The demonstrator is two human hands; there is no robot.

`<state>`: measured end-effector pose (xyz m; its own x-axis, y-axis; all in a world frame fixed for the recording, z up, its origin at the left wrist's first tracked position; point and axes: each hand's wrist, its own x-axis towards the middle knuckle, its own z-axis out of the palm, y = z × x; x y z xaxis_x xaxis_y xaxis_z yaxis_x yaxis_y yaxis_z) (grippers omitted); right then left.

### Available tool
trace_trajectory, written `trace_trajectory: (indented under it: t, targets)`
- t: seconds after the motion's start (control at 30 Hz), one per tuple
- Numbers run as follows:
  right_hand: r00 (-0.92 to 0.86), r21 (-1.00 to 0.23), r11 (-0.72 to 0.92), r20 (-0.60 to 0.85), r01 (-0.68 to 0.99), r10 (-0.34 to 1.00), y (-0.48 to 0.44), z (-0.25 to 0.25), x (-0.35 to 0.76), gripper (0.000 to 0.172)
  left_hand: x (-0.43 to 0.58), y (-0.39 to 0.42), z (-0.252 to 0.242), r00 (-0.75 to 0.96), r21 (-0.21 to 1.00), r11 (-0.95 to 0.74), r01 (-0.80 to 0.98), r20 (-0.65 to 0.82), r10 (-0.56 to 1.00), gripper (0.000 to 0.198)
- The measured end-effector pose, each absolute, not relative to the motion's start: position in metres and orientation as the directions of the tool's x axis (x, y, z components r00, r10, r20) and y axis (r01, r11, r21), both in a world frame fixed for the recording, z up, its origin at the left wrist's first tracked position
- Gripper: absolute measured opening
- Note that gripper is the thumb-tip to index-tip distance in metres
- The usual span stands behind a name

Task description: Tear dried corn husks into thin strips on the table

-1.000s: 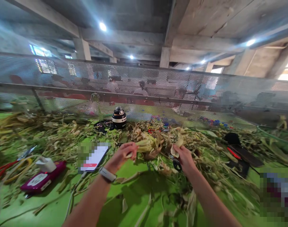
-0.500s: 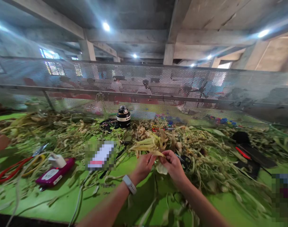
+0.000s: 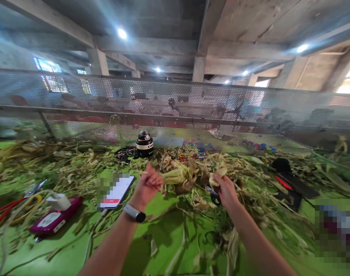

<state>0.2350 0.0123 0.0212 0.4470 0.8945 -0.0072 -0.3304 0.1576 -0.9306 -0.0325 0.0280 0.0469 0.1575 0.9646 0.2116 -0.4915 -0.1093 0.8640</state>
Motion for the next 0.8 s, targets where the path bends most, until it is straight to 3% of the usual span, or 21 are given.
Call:
trace_trajectory:
  t: [0.03,0.1,0.13,0.23,0.3,0.37,0.43,0.53,0.8]
  targets:
    - [0.403,-0.937,0.139,-0.002,-0.322,0.915,0.01,0.021,0.228,0.032,-0.029,0.03,0.041,0.202,0.969,-0.092,-0.228,0.14,0.969,0.046]
    - [0.295,-0.951,0.106,0.016,-0.29,0.955,0.003,0.022,0.213,0.034,-0.021,0.03,0.032,0.211,0.996,-0.067,-0.051,0.077,0.975,0.043]
    - [0.237,-0.958,0.089,0.023,-0.272,0.971,0.0,0.022,0.206,0.035,-0.017,0.029,0.03,0.124,0.98,-0.122,0.16,0.103,0.987,0.045]
    - [0.128,-0.973,0.063,0.036,-0.221,0.991,-0.01,0.019,0.189,0.037,-0.004,0.016,0.027,-0.003,0.931,-0.242,0.272,0.252,0.968,0.037]
    - [0.071,-0.979,0.053,0.04,-0.196,0.997,-0.016,0.016,0.18,0.037,0.007,0.006,0.025,0.189,0.902,-0.336,0.271,0.292,0.937,0.036]
    - [0.011,-0.985,0.056,0.055,-0.164,0.998,-0.018,0.012,0.174,0.036,0.017,-0.001,0.021,0.425,0.931,-0.305,0.201,0.198,0.883,0.038]
    - [0.014,-0.988,0.092,0.09,-0.124,0.996,-0.018,0.01,0.171,0.035,0.024,-0.002,0.015,0.527,0.966,-0.219,0.135,0.117,0.842,0.041]
    - [0.073,-0.989,0.132,0.127,-0.07,0.989,-0.013,0.009,0.175,0.036,0.027,0.002,0.01,0.515,0.995,-0.086,0.057,0.044,0.856,0.045]
    - [0.141,-0.978,0.209,0.206,-0.006,0.968,-0.005,0.006,0.183,0.035,0.028,0.003,0.011,0.487,0.991,-0.133,0.012,0.11,0.866,0.045]
